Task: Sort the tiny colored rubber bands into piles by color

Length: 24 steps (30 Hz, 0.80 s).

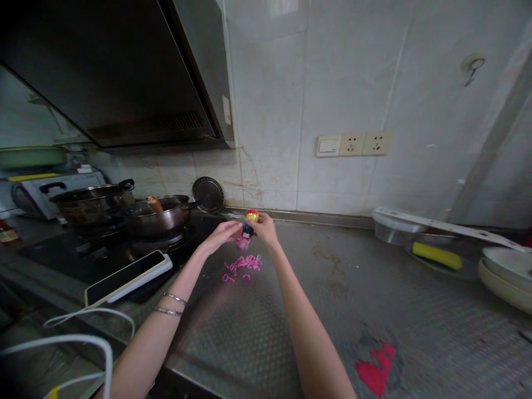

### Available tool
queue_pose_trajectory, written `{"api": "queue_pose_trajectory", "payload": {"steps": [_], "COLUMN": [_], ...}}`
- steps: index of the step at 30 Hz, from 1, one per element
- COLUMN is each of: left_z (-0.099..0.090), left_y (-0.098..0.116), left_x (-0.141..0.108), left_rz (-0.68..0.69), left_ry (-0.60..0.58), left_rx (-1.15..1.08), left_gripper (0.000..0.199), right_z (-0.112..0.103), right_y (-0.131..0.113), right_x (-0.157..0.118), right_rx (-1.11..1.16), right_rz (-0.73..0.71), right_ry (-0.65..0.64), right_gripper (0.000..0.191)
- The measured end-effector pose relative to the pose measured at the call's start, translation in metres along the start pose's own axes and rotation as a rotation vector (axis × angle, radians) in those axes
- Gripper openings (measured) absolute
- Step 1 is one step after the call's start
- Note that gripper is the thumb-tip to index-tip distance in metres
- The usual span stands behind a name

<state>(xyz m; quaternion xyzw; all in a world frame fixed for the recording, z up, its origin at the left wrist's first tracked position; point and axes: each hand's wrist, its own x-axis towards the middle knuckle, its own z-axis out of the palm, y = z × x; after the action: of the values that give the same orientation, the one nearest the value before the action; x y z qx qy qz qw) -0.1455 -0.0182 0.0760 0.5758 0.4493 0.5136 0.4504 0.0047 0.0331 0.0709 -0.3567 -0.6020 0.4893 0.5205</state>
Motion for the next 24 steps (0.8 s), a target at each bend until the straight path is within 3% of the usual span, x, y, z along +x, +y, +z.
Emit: {"api": "queue_pose_trajectory", "payload": {"steps": [4, 10, 12, 15, 19, 24], "left_z": [-0.01, -0.005, 0.002, 0.015, 0.029, 0.037], "left_y": [-0.004, -0.025, -0.028, -0.028, -0.026, -0.027], "left_x": [-0.001, -0.015, -0.019, -0.022, -0.023, -0.023], "left_rz": [0.051, -0.006, -0.026, -0.041, -0.09, -0.178], "left_ry": [0.305, 0.397, 0.392, 0.308, 0.241, 0.19], "left_rx": [-0.04, 0.096, 0.066, -0.151, -0.506, -0.798], "left_gripper": [0.024, 0.019, 0.02, 0.02, 0.015, 0.007], "right_z": [-0.003, -0.004, -0.004, -0.004, -0.005, -0.006], "right_y": [-0.001, -0.006, -0.008, -0.01, -0.01, -0.013], "right_x": [0.003, 0.003, 0.003, 0.003, 0.001, -0.004], "right_rx": [0.121, 0.324, 0.361, 0.396, 0.399, 0.448], "right_rz": [0.051, 0.076, 0.09, 0.092, 0.04, 0.008], "right_ry": [0.016, 0.059, 0.076, 0.077, -0.002, -0.097], "right_gripper": [0.05, 0.044, 0.042, 0.042, 0.042, 0.045]}}
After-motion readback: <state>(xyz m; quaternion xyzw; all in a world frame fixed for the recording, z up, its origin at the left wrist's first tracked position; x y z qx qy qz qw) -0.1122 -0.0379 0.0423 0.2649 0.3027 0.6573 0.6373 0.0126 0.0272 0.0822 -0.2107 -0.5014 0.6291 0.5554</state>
